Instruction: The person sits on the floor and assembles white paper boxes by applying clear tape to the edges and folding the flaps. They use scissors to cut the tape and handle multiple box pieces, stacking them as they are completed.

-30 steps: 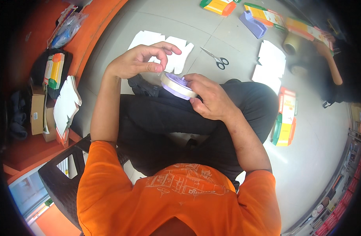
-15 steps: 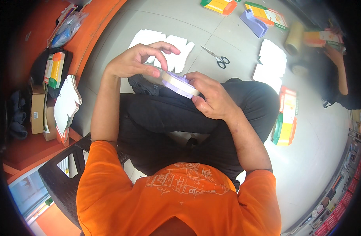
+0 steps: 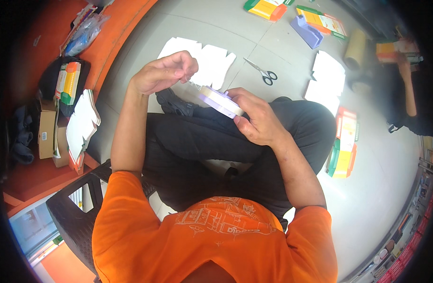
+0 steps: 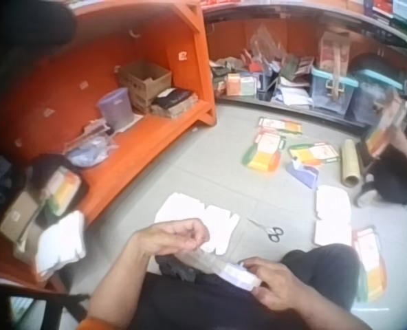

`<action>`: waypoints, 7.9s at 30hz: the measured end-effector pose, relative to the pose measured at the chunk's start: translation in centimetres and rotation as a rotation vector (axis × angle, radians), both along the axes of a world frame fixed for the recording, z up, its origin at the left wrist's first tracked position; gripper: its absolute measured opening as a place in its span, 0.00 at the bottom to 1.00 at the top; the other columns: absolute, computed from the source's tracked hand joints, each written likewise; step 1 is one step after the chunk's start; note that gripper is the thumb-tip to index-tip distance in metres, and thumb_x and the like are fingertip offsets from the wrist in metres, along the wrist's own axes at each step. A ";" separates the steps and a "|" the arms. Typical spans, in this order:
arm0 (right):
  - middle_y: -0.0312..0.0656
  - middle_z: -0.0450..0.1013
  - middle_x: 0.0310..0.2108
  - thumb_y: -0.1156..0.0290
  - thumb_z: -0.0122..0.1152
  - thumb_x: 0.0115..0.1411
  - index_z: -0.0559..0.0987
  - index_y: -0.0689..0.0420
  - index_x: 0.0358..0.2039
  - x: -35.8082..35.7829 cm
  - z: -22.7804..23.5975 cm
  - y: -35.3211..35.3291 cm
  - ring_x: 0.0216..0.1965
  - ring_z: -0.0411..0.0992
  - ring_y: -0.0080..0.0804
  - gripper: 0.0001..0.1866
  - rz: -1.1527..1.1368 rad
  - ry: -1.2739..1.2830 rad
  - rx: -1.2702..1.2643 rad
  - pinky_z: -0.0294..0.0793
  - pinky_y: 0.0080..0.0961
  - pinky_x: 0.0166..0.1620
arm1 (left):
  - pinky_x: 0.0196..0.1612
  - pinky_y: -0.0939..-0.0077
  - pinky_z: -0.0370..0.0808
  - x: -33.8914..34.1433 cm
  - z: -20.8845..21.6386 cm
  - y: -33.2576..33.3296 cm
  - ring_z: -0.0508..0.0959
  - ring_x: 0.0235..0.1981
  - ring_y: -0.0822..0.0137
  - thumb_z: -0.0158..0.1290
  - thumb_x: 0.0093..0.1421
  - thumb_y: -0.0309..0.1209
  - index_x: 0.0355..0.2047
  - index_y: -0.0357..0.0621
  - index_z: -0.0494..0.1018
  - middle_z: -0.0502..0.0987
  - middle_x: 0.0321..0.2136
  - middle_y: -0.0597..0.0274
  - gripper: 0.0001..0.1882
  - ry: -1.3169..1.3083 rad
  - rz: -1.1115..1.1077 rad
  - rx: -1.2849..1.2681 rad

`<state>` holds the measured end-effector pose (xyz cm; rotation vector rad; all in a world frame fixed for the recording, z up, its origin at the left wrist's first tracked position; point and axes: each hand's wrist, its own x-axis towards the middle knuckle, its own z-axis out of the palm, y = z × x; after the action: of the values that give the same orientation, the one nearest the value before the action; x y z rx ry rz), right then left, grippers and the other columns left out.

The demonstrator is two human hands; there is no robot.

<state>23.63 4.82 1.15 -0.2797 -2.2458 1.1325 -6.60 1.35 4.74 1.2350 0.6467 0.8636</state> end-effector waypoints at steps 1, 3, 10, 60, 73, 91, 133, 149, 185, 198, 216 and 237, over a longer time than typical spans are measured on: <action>0.56 0.70 0.45 0.69 0.52 0.53 0.71 0.65 0.39 0.0 0.0 0.0 0.43 0.71 0.55 0.15 -0.006 -0.004 0.003 0.72 0.36 0.48 | 0.40 0.78 0.59 0.2 0.3 -0.2 0.62 0.35 0.74 0.50 0.66 0.36 0.37 0.48 0.67 0.64 0.33 0.68 0.07 0.008 0.010 -0.029; 0.56 0.71 0.45 0.70 0.52 0.53 0.71 0.65 0.39 0.1 0.1 0.1 0.43 0.71 0.55 0.14 -0.015 -0.029 0.025 0.72 0.37 0.48 | 0.38 0.81 0.60 0.3 0.2 -0.2 0.62 0.32 0.75 0.50 0.66 0.35 0.38 0.47 0.67 0.65 0.31 0.69 0.07 0.018 0.031 -0.073; 0.54 0.71 0.45 0.70 0.52 0.52 0.70 0.64 0.37 0.1 0.4 0.3 0.43 0.71 0.55 0.13 -0.034 -0.087 0.067 0.72 0.39 0.45 | 0.35 0.84 0.62 0.2 -0.4 -0.1 0.66 0.28 0.79 0.53 0.65 0.36 0.36 0.45 0.71 0.70 0.25 0.73 0.08 0.112 0.120 -0.048; 0.53 0.72 0.50 0.72 0.49 0.63 0.72 0.60 0.52 -8.2 -13.5 14.5 0.48 0.76 0.50 0.17 -0.512 -1.135 0.376 0.76 0.45 0.50 | 0.41 0.71 0.77 -8.3 -10.4 6.4 0.80 0.32 0.63 0.57 0.60 0.27 0.34 0.37 0.77 0.81 0.29 0.56 0.06 1.255 0.460 0.204; 0.50 0.73 0.54 0.69 0.48 0.66 0.72 0.59 0.54 -5.0 -15.8 15.7 0.56 0.73 0.44 0.17 -0.526 -1.479 0.094 0.77 0.38 0.52 | 0.41 0.71 0.79 -4.2 -2.6 5.2 0.81 0.33 0.64 0.58 0.55 0.26 0.32 0.38 0.81 0.82 0.29 0.55 0.06 1.376 0.486 0.235; 0.52 0.79 0.33 0.68 0.74 0.52 0.74 0.66 0.44 -7.5 -13.1 16.7 0.33 0.81 0.36 0.24 -0.466 -0.566 -0.219 0.81 0.29 0.34 | 0.38 0.72 0.79 -6.2 -5.3 5.2 0.81 0.29 0.67 0.60 0.55 0.27 0.33 0.39 0.82 0.82 0.27 0.57 0.06 1.406 0.442 0.396; 0.51 0.76 0.26 0.67 0.74 0.48 0.85 0.63 0.36 -15.4 -10.8 13.0 0.26 0.74 0.43 0.16 -0.225 -0.521 0.112 0.73 0.36 0.33 | 0.49 0.75 0.73 -37.1 -0.6 1.4 0.79 0.39 0.72 0.60 0.59 0.32 0.36 0.41 0.80 0.83 0.34 0.64 0.08 1.423 0.613 -0.098; 0.52 0.79 0.32 0.72 0.76 0.47 0.83 0.68 0.38 -15.7 -10.8 13.1 0.29 0.76 0.42 0.18 -0.287 -0.544 -0.038 0.77 0.33 0.38 | 0.43 0.74 0.75 -44.9 -6.0 1.3 0.79 0.35 0.72 0.63 0.57 0.33 0.36 0.42 0.81 0.83 0.33 0.65 0.09 1.482 0.663 -0.213; 0.50 0.79 0.33 0.71 0.75 0.48 0.84 0.66 0.38 -15.7 -10.6 12.8 0.30 0.76 0.40 0.17 -0.259 -0.534 -0.076 0.76 0.32 0.39 | 0.38 0.73 0.75 -43.0 -6.4 -0.5 0.79 0.31 0.69 0.69 0.51 0.35 0.34 0.39 0.80 0.82 0.30 0.59 0.15 1.569 0.844 -0.209; 0.45 0.75 0.27 0.76 0.71 0.50 0.85 0.62 0.36 -15.8 -11.3 12.8 0.26 0.70 0.32 0.12 -0.247 -0.494 -0.039 0.72 0.28 0.33 | 0.38 0.76 0.76 -39.0 -6.1 -3.0 0.79 0.29 0.73 0.69 0.52 0.37 0.38 0.36 0.82 0.83 0.27 0.60 0.18 1.362 0.959 -0.130; 0.52 0.80 0.33 0.71 0.76 0.47 0.84 0.66 0.38 -15.9 -11.4 13.1 0.31 0.77 0.41 0.18 -0.252 -0.496 -0.093 0.76 0.32 0.38 | 0.44 0.67 0.75 -28.7 -6.1 -6.4 0.76 0.38 0.61 0.72 0.44 0.35 0.46 0.40 0.76 0.77 0.41 0.55 0.29 1.717 1.177 0.419; 0.39 0.73 0.21 0.54 0.74 0.53 0.82 0.62 0.32 -16.4 -11.5 12.7 0.23 0.68 0.25 0.22 -0.374 -0.533 -0.185 0.68 0.24 0.29 | 0.47 0.65 0.75 -16.8 -20.9 -1.8 0.79 0.42 0.57 0.62 0.54 0.46 0.42 0.37 0.77 0.80 0.41 0.50 0.25 1.497 0.293 -0.242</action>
<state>7.27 17.51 -10.34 -1.1429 -2.3780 1.1516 -23.44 -0.44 -16.16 1.4362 2.0755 -0.1007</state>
